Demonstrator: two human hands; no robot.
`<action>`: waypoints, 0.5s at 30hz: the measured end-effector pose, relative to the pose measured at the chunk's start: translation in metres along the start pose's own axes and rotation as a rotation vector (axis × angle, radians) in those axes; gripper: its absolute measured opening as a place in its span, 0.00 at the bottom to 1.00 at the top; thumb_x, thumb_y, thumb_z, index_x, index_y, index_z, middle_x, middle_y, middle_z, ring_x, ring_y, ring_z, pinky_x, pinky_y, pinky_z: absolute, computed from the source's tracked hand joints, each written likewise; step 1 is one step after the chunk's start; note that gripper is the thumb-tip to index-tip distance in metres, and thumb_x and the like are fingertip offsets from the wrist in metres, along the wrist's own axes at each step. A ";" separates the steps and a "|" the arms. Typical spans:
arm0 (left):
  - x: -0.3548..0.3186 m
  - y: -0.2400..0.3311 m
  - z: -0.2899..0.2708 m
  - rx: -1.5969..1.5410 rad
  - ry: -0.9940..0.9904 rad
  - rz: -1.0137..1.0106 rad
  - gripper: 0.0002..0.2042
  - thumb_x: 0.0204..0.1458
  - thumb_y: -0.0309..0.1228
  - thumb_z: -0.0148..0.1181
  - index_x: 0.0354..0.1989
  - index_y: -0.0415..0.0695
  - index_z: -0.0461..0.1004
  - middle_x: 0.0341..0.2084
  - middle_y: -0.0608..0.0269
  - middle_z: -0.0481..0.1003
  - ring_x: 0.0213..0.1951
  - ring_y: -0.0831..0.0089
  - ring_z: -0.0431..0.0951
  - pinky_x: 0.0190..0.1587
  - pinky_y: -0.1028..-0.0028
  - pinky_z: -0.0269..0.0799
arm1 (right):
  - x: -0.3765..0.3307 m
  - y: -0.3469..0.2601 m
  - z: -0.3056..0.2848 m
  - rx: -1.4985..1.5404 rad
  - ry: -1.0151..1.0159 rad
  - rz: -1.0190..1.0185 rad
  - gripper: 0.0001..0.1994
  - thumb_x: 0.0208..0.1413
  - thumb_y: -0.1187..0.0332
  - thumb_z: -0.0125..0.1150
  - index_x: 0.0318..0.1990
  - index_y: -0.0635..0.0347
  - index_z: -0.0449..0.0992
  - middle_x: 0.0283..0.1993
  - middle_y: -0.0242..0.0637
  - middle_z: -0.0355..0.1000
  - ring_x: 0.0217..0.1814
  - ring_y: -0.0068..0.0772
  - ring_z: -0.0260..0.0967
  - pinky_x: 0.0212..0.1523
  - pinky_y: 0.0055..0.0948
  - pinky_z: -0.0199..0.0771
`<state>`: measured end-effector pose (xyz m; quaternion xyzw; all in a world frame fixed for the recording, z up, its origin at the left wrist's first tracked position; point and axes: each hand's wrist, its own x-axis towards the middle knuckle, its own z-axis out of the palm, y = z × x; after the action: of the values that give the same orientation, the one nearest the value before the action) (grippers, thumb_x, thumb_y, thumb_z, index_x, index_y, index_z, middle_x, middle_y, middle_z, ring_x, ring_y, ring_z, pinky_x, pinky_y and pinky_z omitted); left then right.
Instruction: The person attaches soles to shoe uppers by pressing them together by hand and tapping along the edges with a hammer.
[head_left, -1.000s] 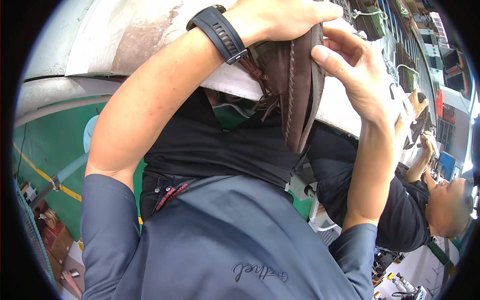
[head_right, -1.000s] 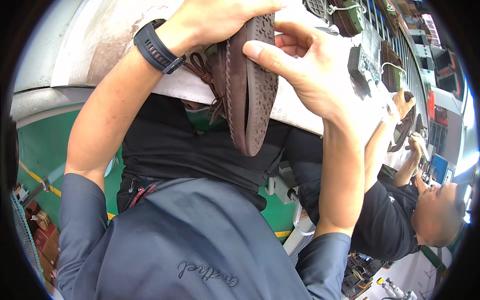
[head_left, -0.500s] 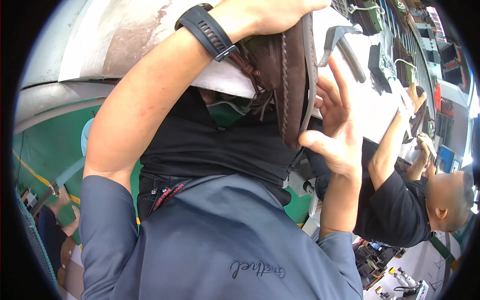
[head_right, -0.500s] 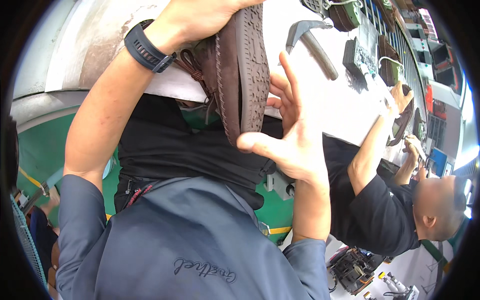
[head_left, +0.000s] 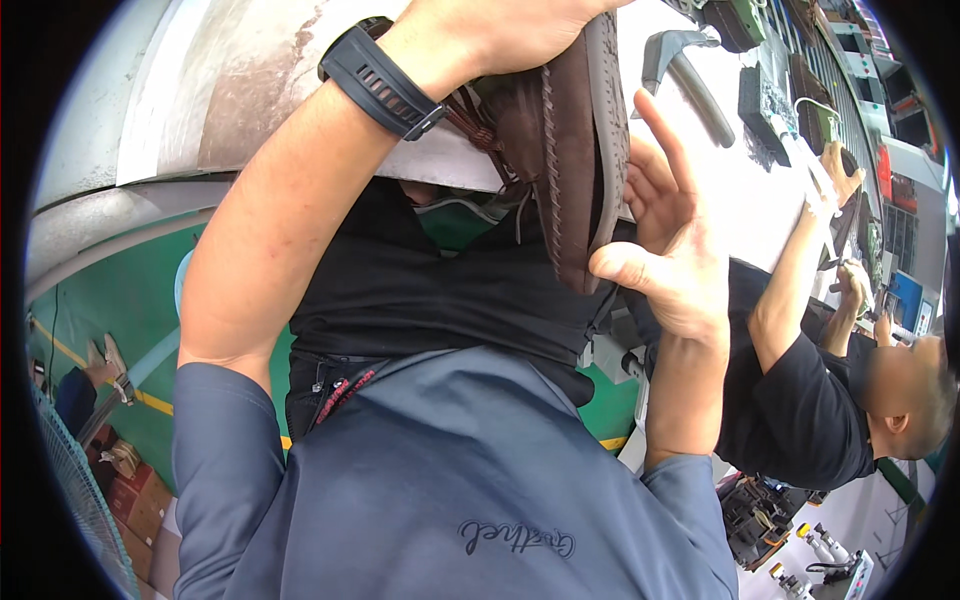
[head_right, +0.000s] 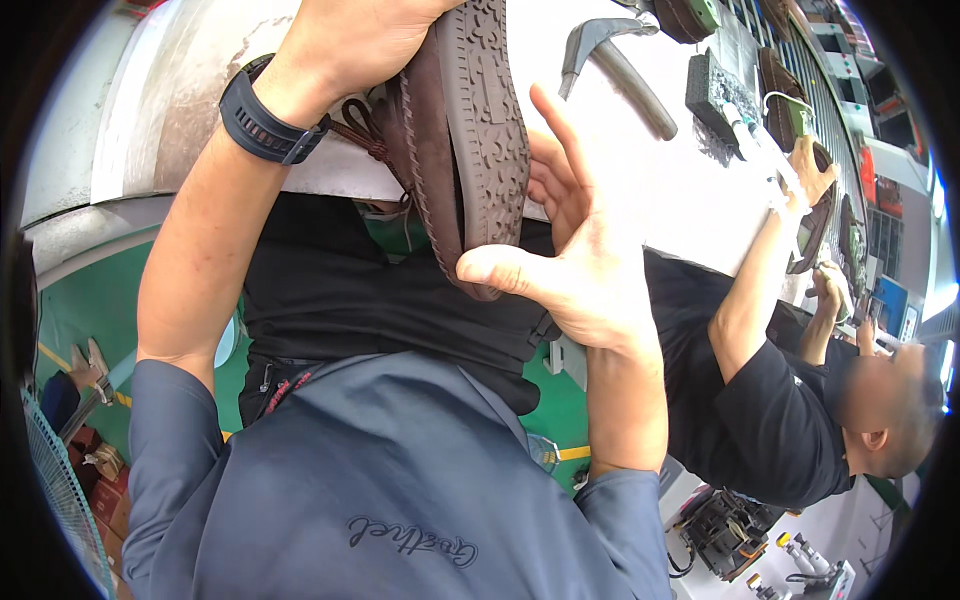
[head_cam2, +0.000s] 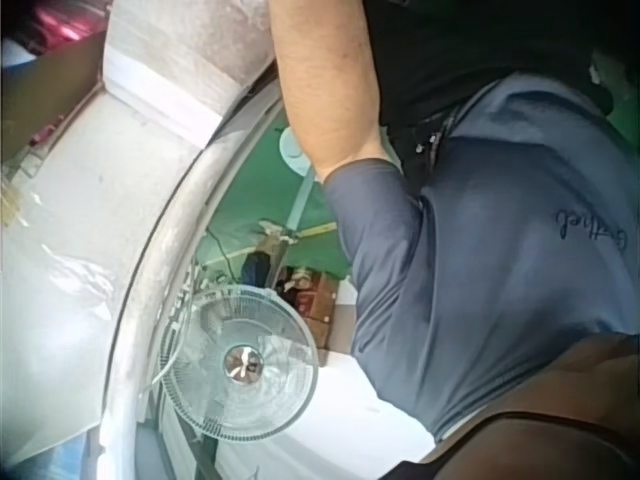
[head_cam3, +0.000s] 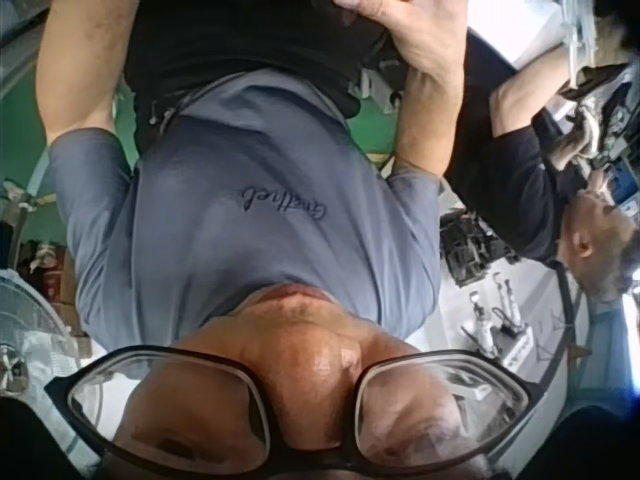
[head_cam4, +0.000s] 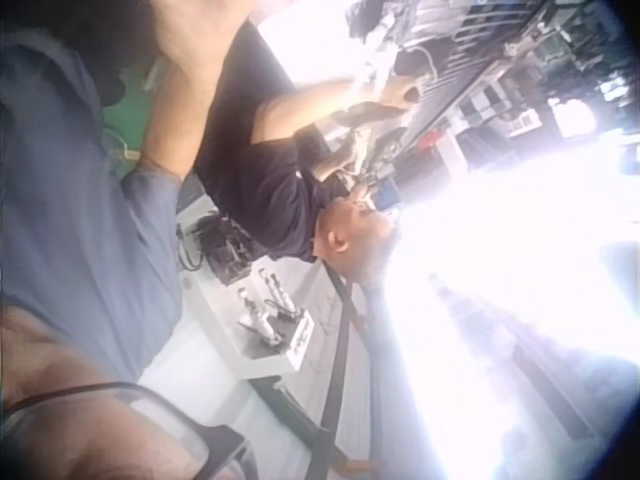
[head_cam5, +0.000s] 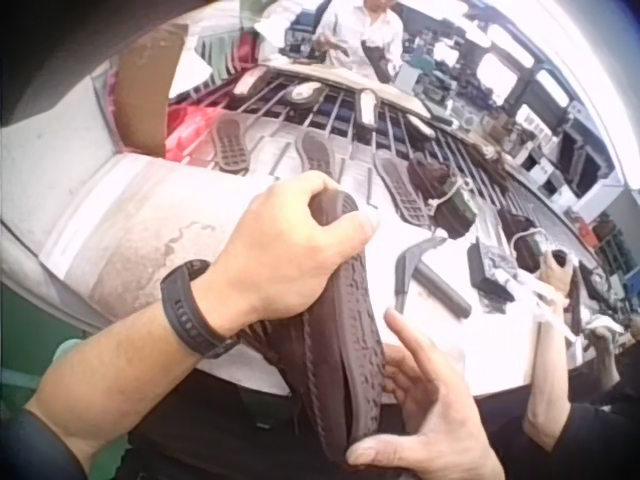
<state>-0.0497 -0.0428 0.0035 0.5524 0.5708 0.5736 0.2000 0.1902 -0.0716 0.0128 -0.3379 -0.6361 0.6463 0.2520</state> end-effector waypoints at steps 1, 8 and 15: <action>0.000 0.001 0.000 -0.002 0.004 -0.002 0.19 0.57 0.41 0.66 0.33 0.31 0.76 0.25 0.44 0.79 0.30 0.54 0.82 0.37 0.62 0.77 | 0.001 -0.002 0.005 0.041 0.014 0.018 0.66 0.30 0.67 0.93 0.79 0.65 0.54 0.64 0.47 0.73 0.68 0.38 0.70 0.70 0.38 0.66; -0.003 -0.009 -0.003 0.370 0.020 0.471 0.08 0.57 0.34 0.63 0.35 0.41 0.79 0.26 0.50 0.74 0.28 0.52 0.78 0.31 0.59 0.74 | 0.010 -0.006 0.000 0.058 -0.030 0.059 0.63 0.32 0.69 0.92 0.79 0.65 0.56 0.64 0.47 0.74 0.67 0.37 0.72 0.70 0.39 0.68; -0.001 -0.015 -0.002 0.508 0.038 0.588 0.03 0.55 0.30 0.61 0.32 0.46 0.79 0.26 0.53 0.71 0.27 0.53 0.76 0.28 0.58 0.72 | 0.019 -0.017 -0.001 -0.037 -0.090 0.108 0.60 0.34 0.70 0.90 0.78 0.64 0.59 0.62 0.47 0.75 0.65 0.37 0.73 0.69 0.37 0.70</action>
<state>-0.0568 -0.0404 -0.0094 0.7136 0.5155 0.4571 -0.1268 0.1775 -0.0555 0.0277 -0.3466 -0.6394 0.6618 0.1818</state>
